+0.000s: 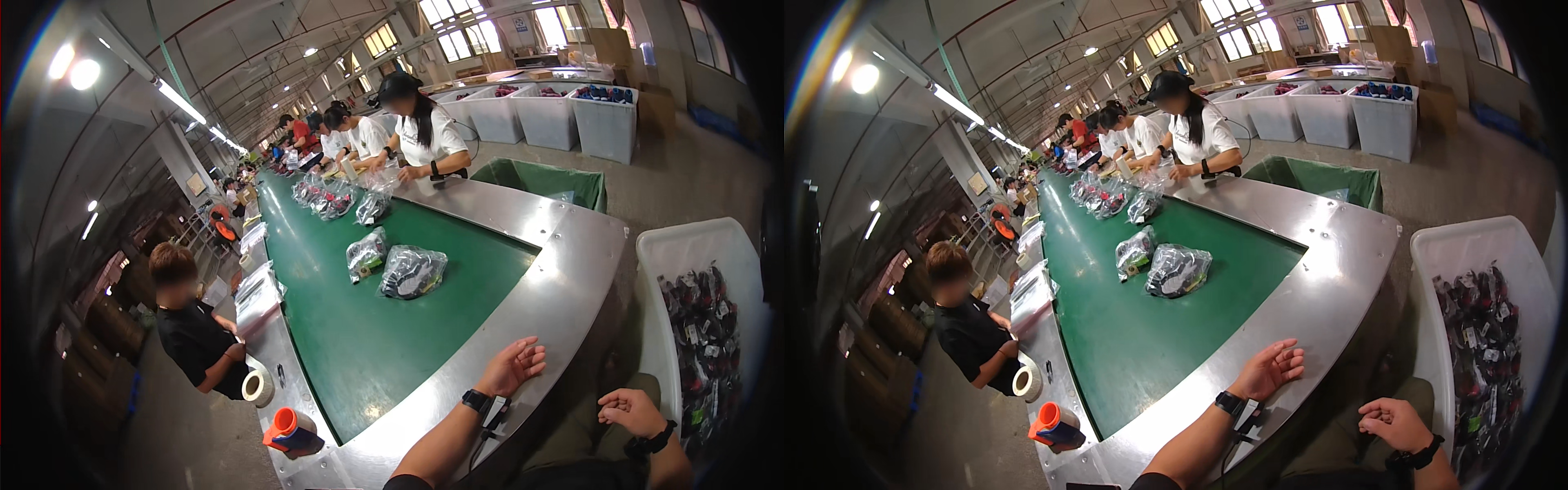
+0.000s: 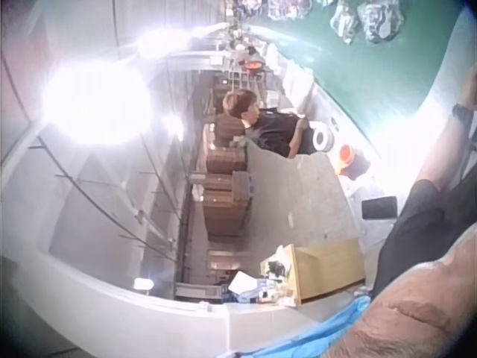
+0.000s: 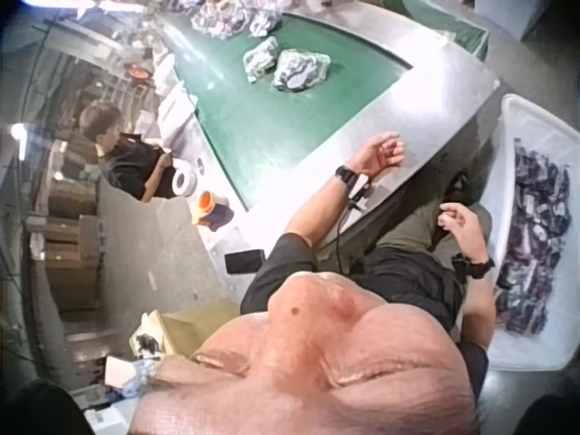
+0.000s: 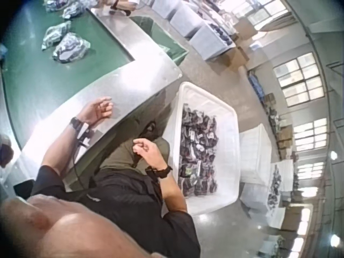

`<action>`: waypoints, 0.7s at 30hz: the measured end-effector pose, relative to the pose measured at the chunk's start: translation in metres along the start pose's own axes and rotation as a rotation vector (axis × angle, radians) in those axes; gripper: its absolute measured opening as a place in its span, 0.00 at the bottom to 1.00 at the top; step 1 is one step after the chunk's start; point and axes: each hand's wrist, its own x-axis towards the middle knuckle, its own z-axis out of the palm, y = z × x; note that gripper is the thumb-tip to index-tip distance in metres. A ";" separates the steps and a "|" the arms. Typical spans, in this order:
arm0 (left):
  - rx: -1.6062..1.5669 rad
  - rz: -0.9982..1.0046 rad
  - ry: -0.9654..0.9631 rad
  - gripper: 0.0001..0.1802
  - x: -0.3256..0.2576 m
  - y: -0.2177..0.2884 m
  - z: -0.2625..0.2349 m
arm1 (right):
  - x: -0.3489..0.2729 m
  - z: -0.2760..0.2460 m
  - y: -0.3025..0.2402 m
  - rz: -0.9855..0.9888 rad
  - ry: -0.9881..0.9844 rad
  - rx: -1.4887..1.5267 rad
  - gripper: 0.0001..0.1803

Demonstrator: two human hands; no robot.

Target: The person sits on the floor and repeatedly picks packaged footwear from a white bin, then places them onto a green conveyor belt. The items are handled one at a time and moved from the bin to the belt for downstream processing.

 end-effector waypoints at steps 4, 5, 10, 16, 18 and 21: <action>0.014 -0.027 0.024 0.25 0.002 0.001 0.000 | 0.006 -0.001 -0.004 -0.049 -0.007 -0.021 0.17; 0.011 -0.006 0.009 0.24 0.002 0.002 0.001 | 0.007 -0.002 -0.006 -0.072 -0.025 -0.019 0.17; 0.099 0.038 0.050 0.20 -0.005 0.005 0.005 | 0.006 -0.003 -0.003 -0.095 -0.049 -0.042 0.18; 0.019 0.071 0.216 0.20 -0.006 0.004 0.011 | -0.002 -0.016 0.015 -0.122 -0.027 -0.152 0.19; 0.056 0.058 0.137 0.22 -0.006 0.006 0.013 | -0.004 -0.019 0.016 -0.117 0.022 -0.244 0.20; 0.091 0.074 0.112 0.24 -0.009 0.011 0.013 | -0.002 -0.016 0.015 -0.112 0.034 -0.224 0.21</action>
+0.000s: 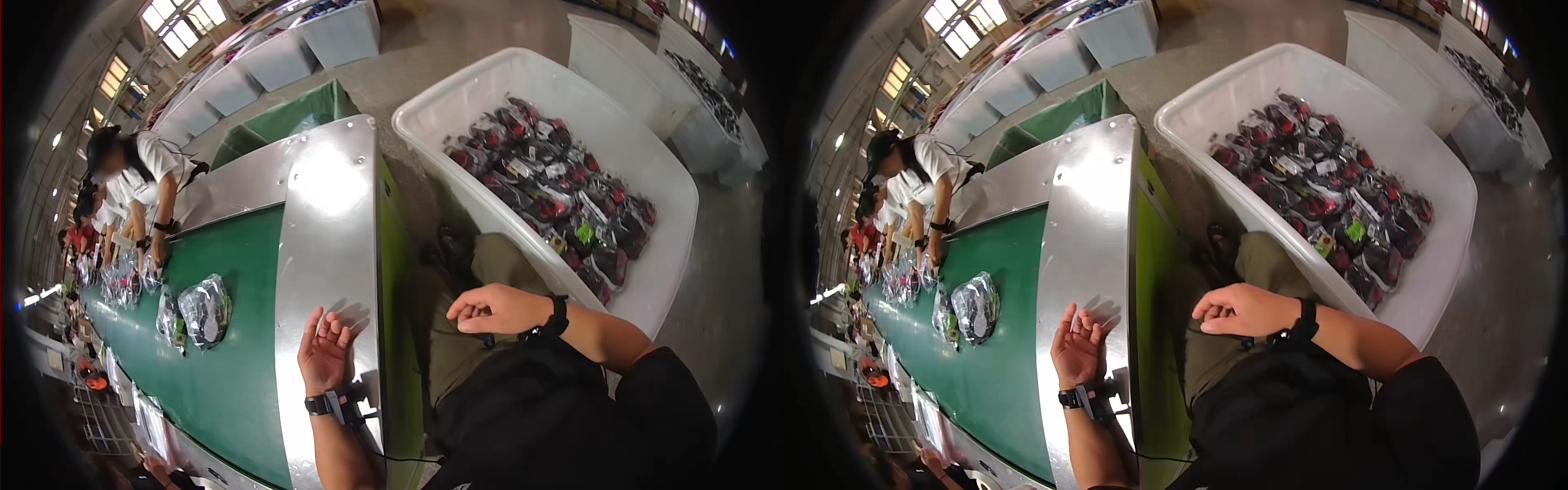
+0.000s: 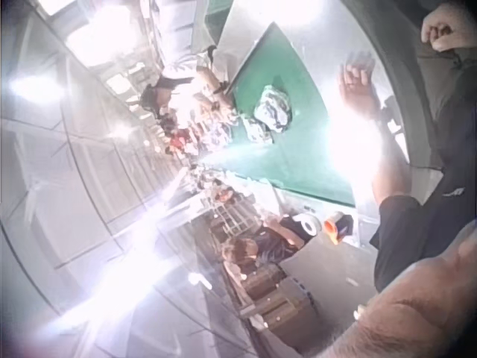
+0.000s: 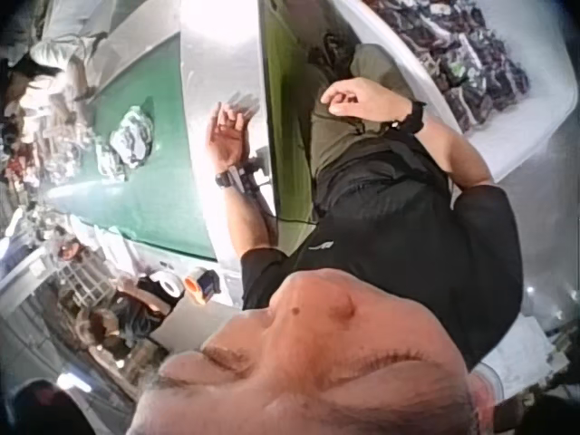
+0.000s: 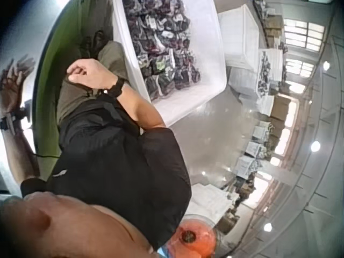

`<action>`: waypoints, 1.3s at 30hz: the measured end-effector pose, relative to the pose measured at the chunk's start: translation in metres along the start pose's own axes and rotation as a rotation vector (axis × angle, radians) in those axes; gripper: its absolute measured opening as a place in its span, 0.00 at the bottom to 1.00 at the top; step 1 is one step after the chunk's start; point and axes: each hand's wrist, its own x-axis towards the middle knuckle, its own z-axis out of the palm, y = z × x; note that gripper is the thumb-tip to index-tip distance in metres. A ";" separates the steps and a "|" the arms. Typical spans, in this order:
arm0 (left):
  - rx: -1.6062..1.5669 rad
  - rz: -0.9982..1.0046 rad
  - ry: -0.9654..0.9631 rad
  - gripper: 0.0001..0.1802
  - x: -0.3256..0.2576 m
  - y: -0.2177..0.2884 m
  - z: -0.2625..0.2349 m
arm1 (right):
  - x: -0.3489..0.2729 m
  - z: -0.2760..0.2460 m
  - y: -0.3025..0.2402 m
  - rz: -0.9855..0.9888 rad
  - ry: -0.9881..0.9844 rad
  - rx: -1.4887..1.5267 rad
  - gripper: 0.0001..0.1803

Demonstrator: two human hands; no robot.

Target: The person sits on the floor and repeatedly picks packaged footwear from a white bin, then places them onto a green conveyor belt. The items are handled one at a time and moved from the bin to the belt for downstream processing.

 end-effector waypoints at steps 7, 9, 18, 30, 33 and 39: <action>0.007 0.023 0.017 0.24 -0.003 -0.001 0.006 | -0.006 -0.009 0.008 0.023 0.022 0.078 0.20; 0.012 0.027 0.041 0.24 -0.002 0.000 0.009 | -0.008 -0.010 0.012 0.030 0.027 0.094 0.20; 0.002 0.014 0.036 0.25 -0.001 0.001 0.007 | -0.006 -0.007 0.010 0.059 0.013 0.077 0.20; -0.078 -0.017 0.014 0.23 -0.004 -0.005 0.005 | -0.004 0.004 0.003 0.101 -0.023 0.226 0.18; -0.075 -0.033 -0.052 0.23 -0.004 -0.002 0.003 | -0.002 0.003 -0.004 0.141 -0.015 0.233 0.17; -0.070 -0.046 -0.049 0.22 -0.003 0.000 0.009 | 0.009 0.000 -0.007 0.126 -0.020 0.211 0.17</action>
